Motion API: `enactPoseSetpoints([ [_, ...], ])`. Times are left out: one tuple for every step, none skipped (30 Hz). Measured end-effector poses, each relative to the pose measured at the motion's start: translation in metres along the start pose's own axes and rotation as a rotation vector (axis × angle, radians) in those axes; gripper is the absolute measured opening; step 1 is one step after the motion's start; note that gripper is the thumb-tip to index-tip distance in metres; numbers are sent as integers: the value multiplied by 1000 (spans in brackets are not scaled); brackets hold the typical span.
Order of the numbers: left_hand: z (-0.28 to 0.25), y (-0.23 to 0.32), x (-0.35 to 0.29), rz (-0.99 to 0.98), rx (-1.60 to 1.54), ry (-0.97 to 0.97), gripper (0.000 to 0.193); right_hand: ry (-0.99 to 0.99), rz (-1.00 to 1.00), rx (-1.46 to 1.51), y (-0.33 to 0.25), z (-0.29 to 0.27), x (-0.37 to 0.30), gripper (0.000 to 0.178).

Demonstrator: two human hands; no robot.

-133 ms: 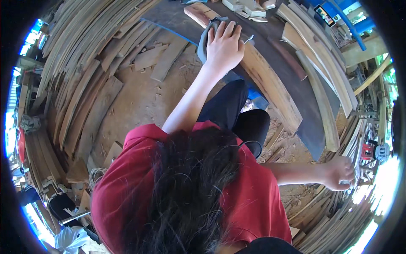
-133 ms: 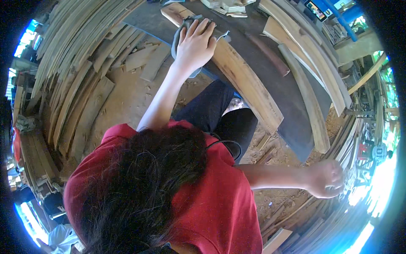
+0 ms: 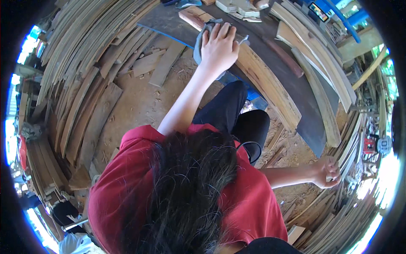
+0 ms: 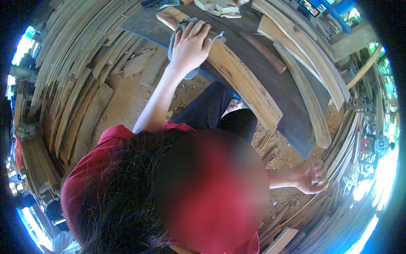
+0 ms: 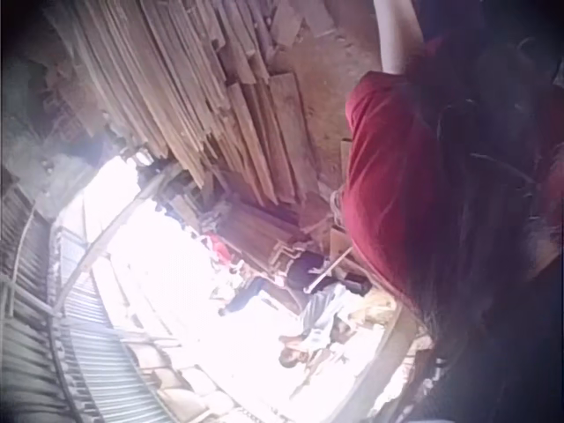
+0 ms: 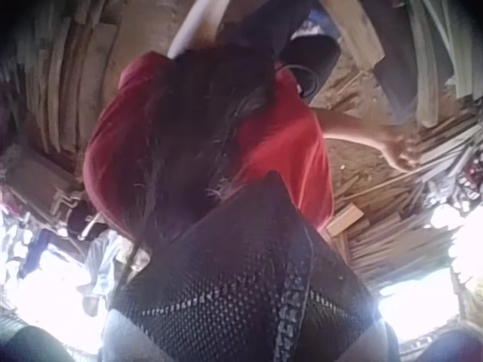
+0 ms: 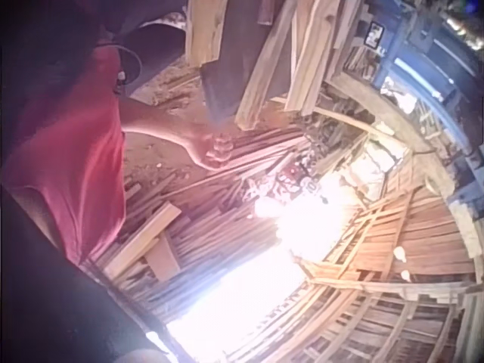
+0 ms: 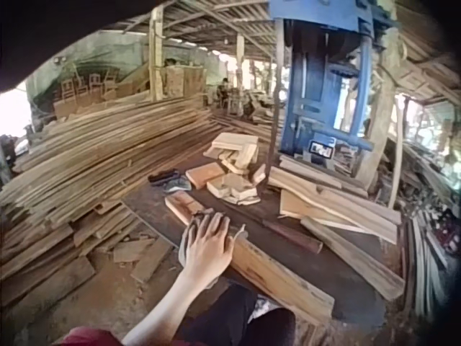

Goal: The person uses a chisel and a wooden mallet to carve a groove into a rectangular piece of wood. They repeatedly strike the chisel to deepen the cut and then use a sanding block to smooth the surface of the wood.

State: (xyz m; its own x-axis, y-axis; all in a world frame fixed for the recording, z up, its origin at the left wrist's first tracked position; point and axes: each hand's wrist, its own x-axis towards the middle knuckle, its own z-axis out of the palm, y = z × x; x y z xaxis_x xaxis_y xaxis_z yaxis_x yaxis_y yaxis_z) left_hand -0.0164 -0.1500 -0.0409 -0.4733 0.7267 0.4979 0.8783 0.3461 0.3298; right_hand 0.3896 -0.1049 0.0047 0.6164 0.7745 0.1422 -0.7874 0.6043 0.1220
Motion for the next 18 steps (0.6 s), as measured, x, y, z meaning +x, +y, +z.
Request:
enactPoseSetpoints([
  [-1,0,1,4,36,-44,48,70,-10,32,-12,-9,1,11],
  [-1,0,2,-7,46,-61,49,97,-60,17,-19,-18,7,10],
  [-1,0,3,0,49,-67,49,153,-80,14,-28,-29,13,9],
  [-1,-1,3,12,102,-76,50,147,-64,40,-37,-41,18,8],
  [-1,-2,4,18,113,-73,49,126,-24,98,-49,-52,24,8],
  [0,-4,3,53,81,-21,48,167,-54,101,-62,-64,30,7],
  [1,-5,3,73,56,32,46,195,-58,139,-73,-76,36,7],
  [2,-6,3,91,47,53,46,244,-58,218,-84,-87,43,8],
  [2,-8,2,84,49,40,46,252,-70,173,-97,-97,48,8],
  [3,-8,3,87,72,31,46,280,-82,171,-110,-107,53,9],
  [3,-9,3,88,87,27,47,291,-76,171,-124,-116,58,10],
  [2,-9,3,80,105,3,48,311,-110,135,-141,-125,61,11],
  [1,-9,3,72,121,-20,49,343,-132,103,-158,-137,63,12],
  [1,-8,2,63,117,-33,49,362,-142,82,-178,-149,64,14],
  [-1,-8,2,67,117,-31,49,336,-100,71,-197,-165,65,15],
  [-2,-7,2,68,119,-27,49,465,-241,2,-219,-184,63,17],
  [-3,-7,1,61,119,-32,49,538,-316,-68,-239,-207,57,18],
  [-3,-6,1,57,116,-38,50,587,-361,-75,-257,-234,47,20],
])
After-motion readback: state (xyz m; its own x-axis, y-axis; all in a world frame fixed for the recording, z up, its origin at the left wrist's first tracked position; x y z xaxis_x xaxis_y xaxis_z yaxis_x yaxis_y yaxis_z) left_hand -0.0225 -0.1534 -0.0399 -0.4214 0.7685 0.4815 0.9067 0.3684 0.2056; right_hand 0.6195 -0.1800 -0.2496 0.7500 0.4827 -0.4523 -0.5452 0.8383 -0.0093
